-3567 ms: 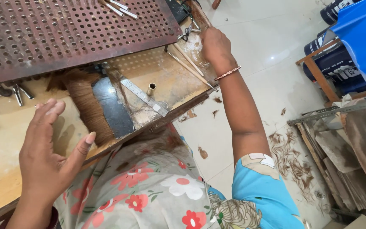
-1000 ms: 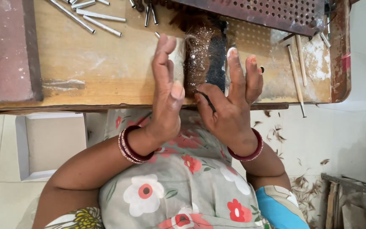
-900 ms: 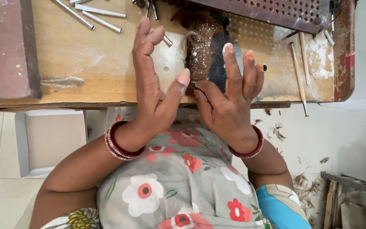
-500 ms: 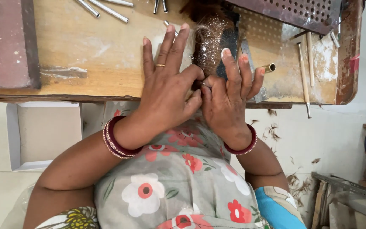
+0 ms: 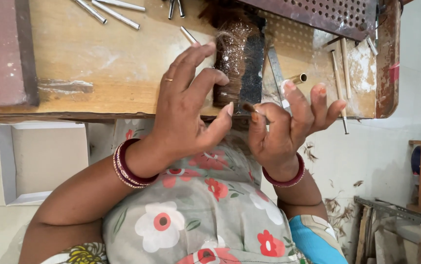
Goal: Assembling brushes by inserting bundles of hair into metal ferrules at a workbench.
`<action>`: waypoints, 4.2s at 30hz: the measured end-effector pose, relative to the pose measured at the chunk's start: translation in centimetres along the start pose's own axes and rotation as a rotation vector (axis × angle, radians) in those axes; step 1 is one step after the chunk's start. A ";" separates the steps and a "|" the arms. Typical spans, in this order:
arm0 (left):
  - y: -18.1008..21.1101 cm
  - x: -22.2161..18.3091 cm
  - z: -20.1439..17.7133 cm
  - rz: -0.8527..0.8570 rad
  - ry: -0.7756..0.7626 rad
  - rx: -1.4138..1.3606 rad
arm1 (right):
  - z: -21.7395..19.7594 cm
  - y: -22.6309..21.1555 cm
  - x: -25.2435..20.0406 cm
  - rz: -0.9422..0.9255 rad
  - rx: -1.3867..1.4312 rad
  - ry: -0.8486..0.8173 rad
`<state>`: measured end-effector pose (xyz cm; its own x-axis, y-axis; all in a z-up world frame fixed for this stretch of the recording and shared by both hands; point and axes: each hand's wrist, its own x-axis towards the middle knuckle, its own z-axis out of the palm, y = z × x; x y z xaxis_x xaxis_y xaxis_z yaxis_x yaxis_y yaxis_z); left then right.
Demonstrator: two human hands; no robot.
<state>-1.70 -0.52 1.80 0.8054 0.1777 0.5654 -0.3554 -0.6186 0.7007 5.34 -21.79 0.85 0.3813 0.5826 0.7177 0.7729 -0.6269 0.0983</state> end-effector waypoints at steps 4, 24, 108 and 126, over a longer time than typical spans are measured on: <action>1.4 -0.3 0.4 -0.065 -0.077 -0.321 | -0.1 -0.3 -0.5 -0.098 -0.037 0.086; 2.4 -0.5 3.7 -0.008 0.026 -0.343 | -5.1 2.3 1.0 0.407 0.506 0.044; 1.4 1.6 -5.5 -0.169 -0.941 0.387 | 1.5 8.8 -0.4 0.428 0.391 -0.085; 3.9 4.1 -1.5 0.087 -0.054 -0.198 | -0.3 10.4 2.2 0.450 0.553 -0.188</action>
<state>-0.49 -1.10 7.51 0.7902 0.0855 0.6069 -0.5065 -0.4665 0.7252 14.01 -27.20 3.64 0.7640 0.4405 0.4715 0.6450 -0.5024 -0.5758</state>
